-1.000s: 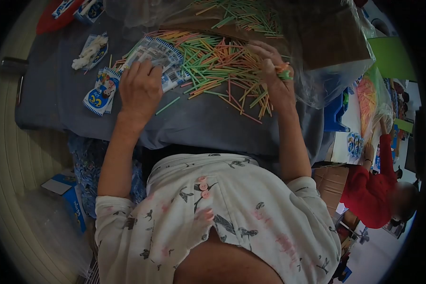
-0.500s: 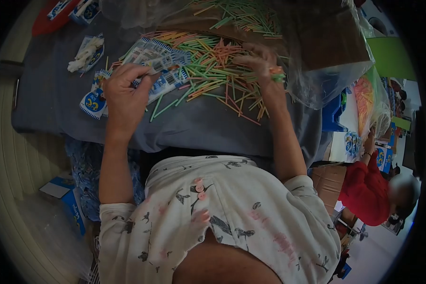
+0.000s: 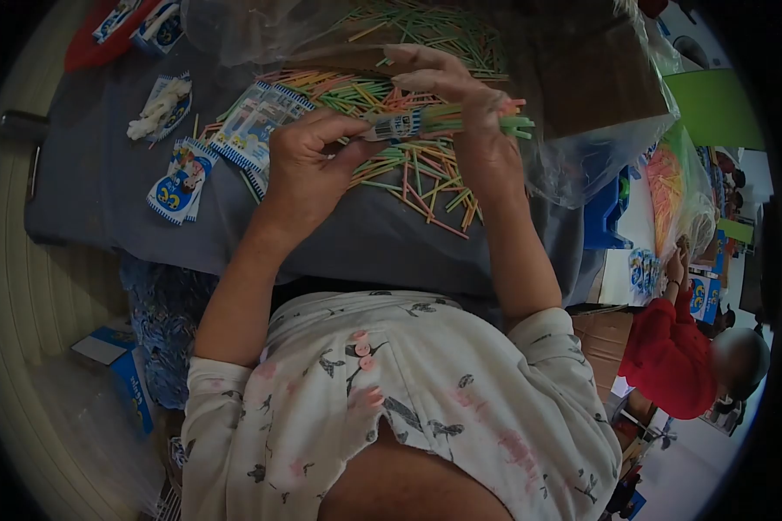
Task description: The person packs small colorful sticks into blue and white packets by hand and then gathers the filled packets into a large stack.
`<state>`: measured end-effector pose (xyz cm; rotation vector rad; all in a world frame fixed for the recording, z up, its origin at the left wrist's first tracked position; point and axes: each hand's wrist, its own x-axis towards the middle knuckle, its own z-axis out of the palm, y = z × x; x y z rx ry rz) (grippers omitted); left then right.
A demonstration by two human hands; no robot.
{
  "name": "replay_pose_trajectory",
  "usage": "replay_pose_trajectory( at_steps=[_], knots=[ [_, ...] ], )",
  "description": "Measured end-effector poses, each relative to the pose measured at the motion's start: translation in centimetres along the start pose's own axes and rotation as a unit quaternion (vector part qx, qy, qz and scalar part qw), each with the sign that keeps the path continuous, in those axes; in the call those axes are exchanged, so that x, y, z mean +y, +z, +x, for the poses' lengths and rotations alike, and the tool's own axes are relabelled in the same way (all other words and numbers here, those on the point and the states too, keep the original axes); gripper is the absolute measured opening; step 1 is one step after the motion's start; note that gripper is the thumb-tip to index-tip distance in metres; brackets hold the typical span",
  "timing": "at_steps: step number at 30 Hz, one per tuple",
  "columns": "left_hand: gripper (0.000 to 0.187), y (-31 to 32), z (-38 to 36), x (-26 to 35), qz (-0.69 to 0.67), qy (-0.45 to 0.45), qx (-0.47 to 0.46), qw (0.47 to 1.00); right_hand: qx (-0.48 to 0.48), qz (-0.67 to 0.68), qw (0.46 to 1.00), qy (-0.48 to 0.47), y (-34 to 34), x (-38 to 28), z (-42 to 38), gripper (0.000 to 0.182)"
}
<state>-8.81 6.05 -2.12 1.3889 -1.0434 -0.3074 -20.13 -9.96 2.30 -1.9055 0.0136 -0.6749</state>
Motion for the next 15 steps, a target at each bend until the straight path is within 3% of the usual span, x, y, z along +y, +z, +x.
replay_pose_trajectory(
  at_steps=[3,6,10,13,15],
  knots=[
    [0.014,0.4,-0.3,-0.7,-0.054,-0.032,0.036,0.997,-0.034,-0.111,0.992,-0.044,0.3,0.9,0.2,0.068],
    [0.015,0.2,-0.5,-1.1,-0.002,-0.036,0.007,0.999,-0.050,-0.027,0.998,0.037,1.2,0.5,-0.5,0.063],
    [0.017,1.0,0.0,-1.6,-0.084,-0.043,0.018,0.995,-0.053,0.022,0.998,0.019,0.4,1.3,0.5,0.076],
    [0.020,1.4,0.9,-1.4,-0.126,-0.051,0.012,0.991,-0.016,-0.027,0.999,-0.020,0.7,0.7,0.6,0.082],
    [0.021,1.7,1.3,-1.4,-0.149,-0.058,0.008,0.987,0.097,0.065,0.992,-0.043,1.0,0.7,0.7,0.063]
  ],
)
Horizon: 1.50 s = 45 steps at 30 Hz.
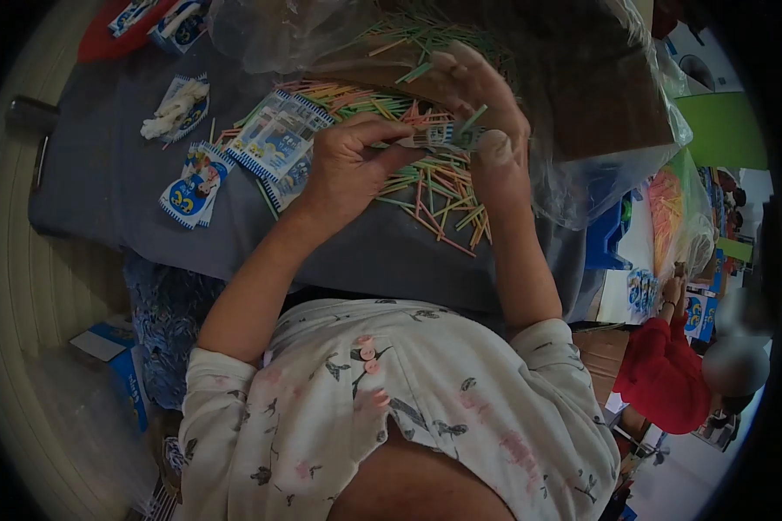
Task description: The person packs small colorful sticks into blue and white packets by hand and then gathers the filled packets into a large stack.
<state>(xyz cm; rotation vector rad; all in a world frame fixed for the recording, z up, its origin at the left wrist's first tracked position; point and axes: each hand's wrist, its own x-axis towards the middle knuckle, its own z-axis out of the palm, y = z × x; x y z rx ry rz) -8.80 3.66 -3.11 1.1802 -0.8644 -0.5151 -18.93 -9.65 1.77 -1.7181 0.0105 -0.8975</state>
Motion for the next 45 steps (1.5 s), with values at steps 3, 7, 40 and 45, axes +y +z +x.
replay_pose_trajectory(
  at_steps=[3,7,40,45],
  knots=[
    [0.029,0.4,0.3,-0.4,-0.017,0.029,-0.050,0.998,0.020,0.054,0.998,0.035,0.0,0.1,-0.4,0.062],
    [0.030,1.1,-0.6,-0.1,0.069,0.079,-0.085,0.991,-0.044,0.023,0.997,0.060,0.9,0.2,-1.7,0.058],
    [0.018,-4.8,-4.1,0.8,0.670,0.088,-0.122,0.727,-0.055,-0.483,0.865,0.122,-5.2,3.2,-5.6,0.019],
    [0.018,-5.3,-4.4,-0.5,0.652,0.166,-0.081,0.735,0.007,-0.294,0.944,0.152,-4.9,3.8,-5.9,0.027]
  ],
)
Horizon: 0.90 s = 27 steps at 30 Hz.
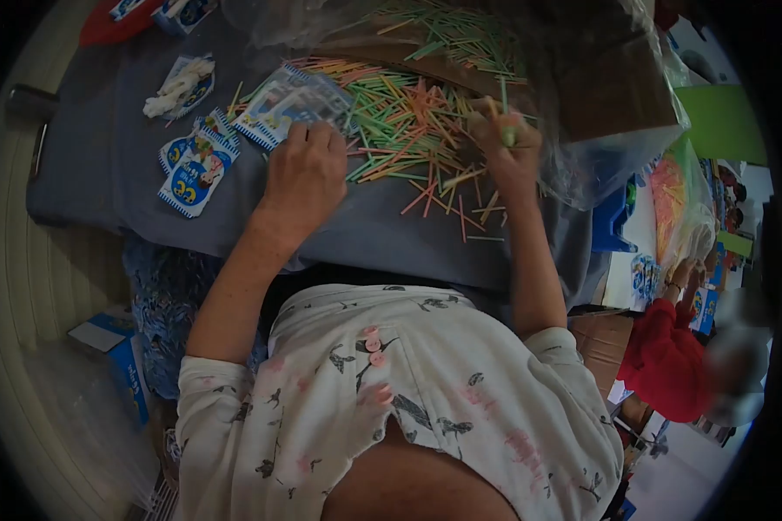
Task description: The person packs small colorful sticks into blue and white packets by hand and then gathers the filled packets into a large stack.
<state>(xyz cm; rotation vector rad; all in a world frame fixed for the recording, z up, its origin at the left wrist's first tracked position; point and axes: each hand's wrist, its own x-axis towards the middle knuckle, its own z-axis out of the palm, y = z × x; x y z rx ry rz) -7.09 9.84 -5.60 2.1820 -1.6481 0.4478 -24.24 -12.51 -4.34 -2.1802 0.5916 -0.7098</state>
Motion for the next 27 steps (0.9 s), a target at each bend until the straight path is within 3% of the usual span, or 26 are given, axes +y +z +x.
replay_pose_trajectory(
  at_steps=[2,4,5,6,7,8,10,11,13,14,16,17,20,22,25,27],
  knots=[
    [0.017,-0.4,-0.6,-0.7,-0.034,-0.026,0.026,0.999,0.007,0.209,0.974,0.081,-0.6,-1.5,0.1,0.035],
    [0.017,-0.2,-0.8,-0.5,-0.110,-0.031,0.101,0.988,-0.050,0.253,0.959,0.115,-0.3,-1.7,0.5,0.040],
    [0.017,0.0,-0.8,-0.2,-0.101,-0.037,0.100,0.989,-0.077,0.051,0.995,-0.041,0.1,0.2,0.7,0.042],
    [0.015,0.3,-0.6,0.1,-0.100,-0.043,0.126,0.986,-0.093,-0.156,0.964,-0.197,0.5,0.8,1.0,0.044],
    [0.013,0.5,-0.4,0.2,-0.101,-0.045,0.154,0.982,-0.123,-0.101,0.978,-0.132,0.4,0.8,0.8,0.045],
    [0.013,0.3,-0.3,0.0,-0.101,-0.046,0.156,0.982,-0.124,-0.102,0.978,-0.134,0.3,0.2,0.8,0.045],
    [0.010,-0.4,-0.6,-0.9,-0.237,-0.089,0.111,0.961,-0.106,0.123,0.987,-0.010,0.3,-0.9,0.4,0.040],
    [0.010,-0.6,-0.5,-1.3,-0.243,-0.085,0.108,0.960,-0.101,0.119,0.988,-0.004,0.4,-1.2,0.5,0.040],
    [0.006,-0.6,-0.1,-1.8,-0.239,-0.111,0.159,0.951,-0.017,0.116,0.984,-0.132,0.6,-1.3,1.1,0.037],
    [0.006,-0.1,-0.4,-1.9,-0.252,-0.101,0.155,0.950,-0.006,0.106,0.986,-0.125,0.9,-1.6,0.8,0.037],
    [0.010,0.7,-1.2,-1.6,-0.094,-0.037,0.060,0.993,0.009,0.255,0.967,0.019,1.3,-2.1,0.4,0.034],
    [0.010,0.3,-1.1,-1.1,-0.103,-0.027,0.062,0.992,-0.001,0.281,0.957,0.066,1.0,-1.9,0.6,0.028],
    [0.013,-1.4,-0.7,-0.1,-0.136,-0.073,0.060,0.986,-0.001,0.145,0.989,0.037,0.9,-0.9,0.4,0.019],
    [0.018,-1.8,-0.7,-0.2,-0.086,-0.078,0.039,0.992,-0.035,0.161,0.986,0.017,1.1,0.1,0.7,0.015],
    [0.018,-1.2,-1.0,-1.5,-0.122,-0.094,0.038,0.987,-0.057,0.173,0.982,0.055,0.8,-0.1,0.8,0.017],
    [0.018,-1.0,-1.3,-2.3,-0.164,-0.110,0.051,0.979,-0.114,0.054,0.990,-0.066,0.7,-0.2,1.2,0.025]
  ],
)
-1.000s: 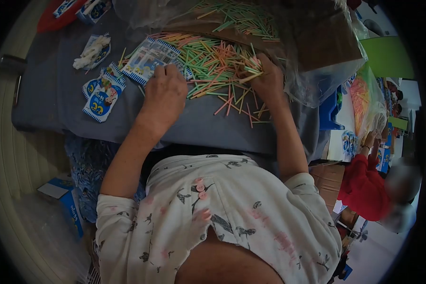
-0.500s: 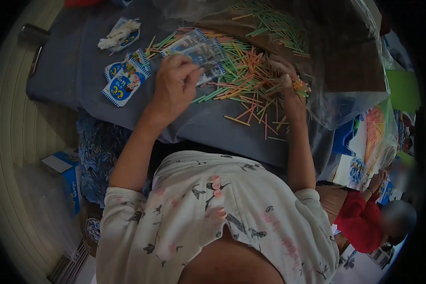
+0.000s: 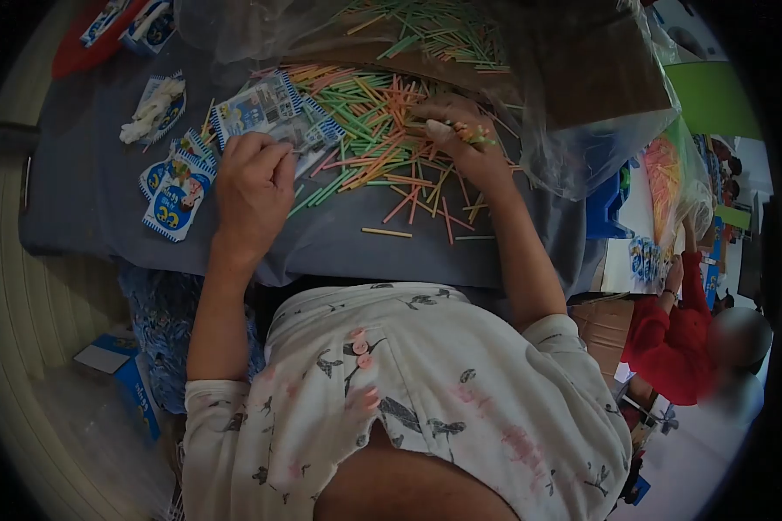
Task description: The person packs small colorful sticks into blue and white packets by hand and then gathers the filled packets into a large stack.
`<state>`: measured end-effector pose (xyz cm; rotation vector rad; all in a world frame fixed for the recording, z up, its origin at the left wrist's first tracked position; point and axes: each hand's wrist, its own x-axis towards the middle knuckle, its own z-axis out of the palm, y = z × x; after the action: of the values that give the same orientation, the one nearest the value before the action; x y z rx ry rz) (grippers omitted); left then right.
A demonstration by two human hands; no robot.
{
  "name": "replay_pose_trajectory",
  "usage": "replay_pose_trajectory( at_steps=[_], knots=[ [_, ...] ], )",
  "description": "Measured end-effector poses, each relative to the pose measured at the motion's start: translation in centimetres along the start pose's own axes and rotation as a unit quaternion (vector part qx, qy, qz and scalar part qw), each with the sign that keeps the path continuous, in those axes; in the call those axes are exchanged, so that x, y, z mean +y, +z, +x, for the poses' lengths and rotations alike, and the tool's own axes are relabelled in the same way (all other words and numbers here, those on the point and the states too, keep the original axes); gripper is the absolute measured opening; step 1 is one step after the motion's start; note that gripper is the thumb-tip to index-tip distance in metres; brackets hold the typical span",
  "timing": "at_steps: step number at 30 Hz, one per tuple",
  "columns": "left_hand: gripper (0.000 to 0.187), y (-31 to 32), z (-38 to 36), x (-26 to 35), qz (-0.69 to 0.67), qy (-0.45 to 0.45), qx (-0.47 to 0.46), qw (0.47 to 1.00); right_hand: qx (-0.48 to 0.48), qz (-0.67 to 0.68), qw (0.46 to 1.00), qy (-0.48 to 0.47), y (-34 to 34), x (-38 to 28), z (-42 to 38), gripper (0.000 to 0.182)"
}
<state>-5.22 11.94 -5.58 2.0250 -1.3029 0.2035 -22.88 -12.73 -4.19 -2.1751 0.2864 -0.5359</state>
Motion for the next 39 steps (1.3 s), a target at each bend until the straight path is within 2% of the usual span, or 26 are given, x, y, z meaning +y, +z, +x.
replay_pose_trajectory(
  at_steps=[1,3,7,9,10,12,13,15,16,18,19,21,22,24,25,27,29,31,33,34,36,37,39],
  knots=[
    [0.019,0.0,0.0,-0.2,-0.041,-0.019,0.009,0.999,0.000,-0.001,1.000,0.000,0.0,-0.2,0.1,0.025],
    [0.019,0.1,-0.1,0.0,-0.012,-0.007,0.002,1.000,0.011,-0.160,0.985,-0.061,0.2,-0.8,0.1,0.034],
    [0.021,-0.6,0.2,0.9,0.045,0.005,-0.002,0.999,-0.008,-0.236,0.972,-0.011,0.3,-0.3,-0.3,0.042],
    [0.020,-1.1,0.2,1.0,0.039,0.002,-0.013,0.999,0.031,-0.019,0.999,0.001,0.2,-0.2,-0.3,0.049],
    [0.019,-1.2,0.3,1.0,0.031,0.001,-0.024,0.999,0.029,-0.019,0.999,0.000,0.0,-0.8,-0.2,0.049],
    [0.018,-1.6,0.1,0.8,-0.012,-0.026,-0.001,1.000,0.091,0.132,0.984,0.080,-1.1,-2.9,0.0,0.060],
    [0.017,-1.6,0.2,0.9,-0.057,-0.051,0.020,0.997,0.096,0.129,0.984,0.082,-1.4,-3.0,0.1,0.060],
    [0.017,-2.2,1.2,1.9,-0.108,-0.037,0.033,0.993,0.111,0.269,0.954,0.068,-1.6,-3.3,0.3,0.071],
    [0.017,-2.4,1.5,2.4,-0.153,-0.030,0.049,0.987,0.109,0.269,0.955,0.068,-1.6,-3.6,0.3,0.071],
    [0.018,-1.8,2.2,3.5,-0.186,-0.031,0.029,0.982,0.077,0.408,0.910,0.005,-1.3,-4.3,0.8,0.073],
    [0.019,-1.4,2.6,4.0,-0.222,-0.028,0.006,0.975,0.072,0.412,0.909,0.004,-1.1,-4.5,1.2,0.073],
    [0.020,-0.5,3.4,5.1,-0.247,-0.027,-0.002,0.969,0.002,0.451,0.889,-0.084,-0.9,-5.0,2.3,0.073],
    [0.020,-0.2,3.6,5.5,-0.277,-0.023,-0.013,0.961,0.001,0.452,0.888,-0.084,-0.6,-5.7,2.8,0.073],
    [0.020,0.2,3.6,6.3,-0.322,-0.032,-0.009,0.946,0.001,0.346,0.928,-0.138,0.3,-7.2,3.6,0.070],
    [0.021,0.4,3.6,6.5,-0.368,-0.041,-0.003,0.929,0.003,0.345,0.928,-0.139,0.7,-7.3,3.6,0.070],
    [0.021,0.8,3.6,6.6,-0.369,-0.032,0.003,0.929,0.000,0.246,0.964,-0.102,1.6,-7.5,3.7,0.065],
    [0.021,1.1,3.4,6.4,-0.369,-0.028,0.011,0.929,-0.006,0.241,0.966,-0.097,2.2,-7.4,3.7,0.061],
    [0.021,1.7,3.2,5.9,-0.327,0.004,0.016,0.945,-0.011,0.236,0.968,-0.090,2.4,-7.4,3.8,0.057],
    [0.022,1.8,3.1,5.4,-0.295,0.005,0.017,0.955,0.030,0.243,0.969,-0.023,1.9,-7.6,3.9,0.051],
    [0.022,1.8,3.1,5.3,-0.263,0.008,0.019,0.965,0.030,0.243,0.969,-0.022,1.7,-7.5,3.8,0.051],
    [0.023,1.6,3.2,5.1,-0.288,0.000,0.016,0.958,0.042,0.409,0.911,-0.002,1.3,-7.5,3.8,0.055],
    [0.024,1.4,3.2,5.0,-0.313,-0.008,0.013,0.950,0.040,0.410,0.911,-0.003,1.1,-7.1,4.0,0.055],
    [0.024,1.2,3.2,5.2,-0.329,-0.020,0.011,0.944,0.009,0.470,0.880,-0.067,0.9,-6.1,4.1,0.056]
  ],
)
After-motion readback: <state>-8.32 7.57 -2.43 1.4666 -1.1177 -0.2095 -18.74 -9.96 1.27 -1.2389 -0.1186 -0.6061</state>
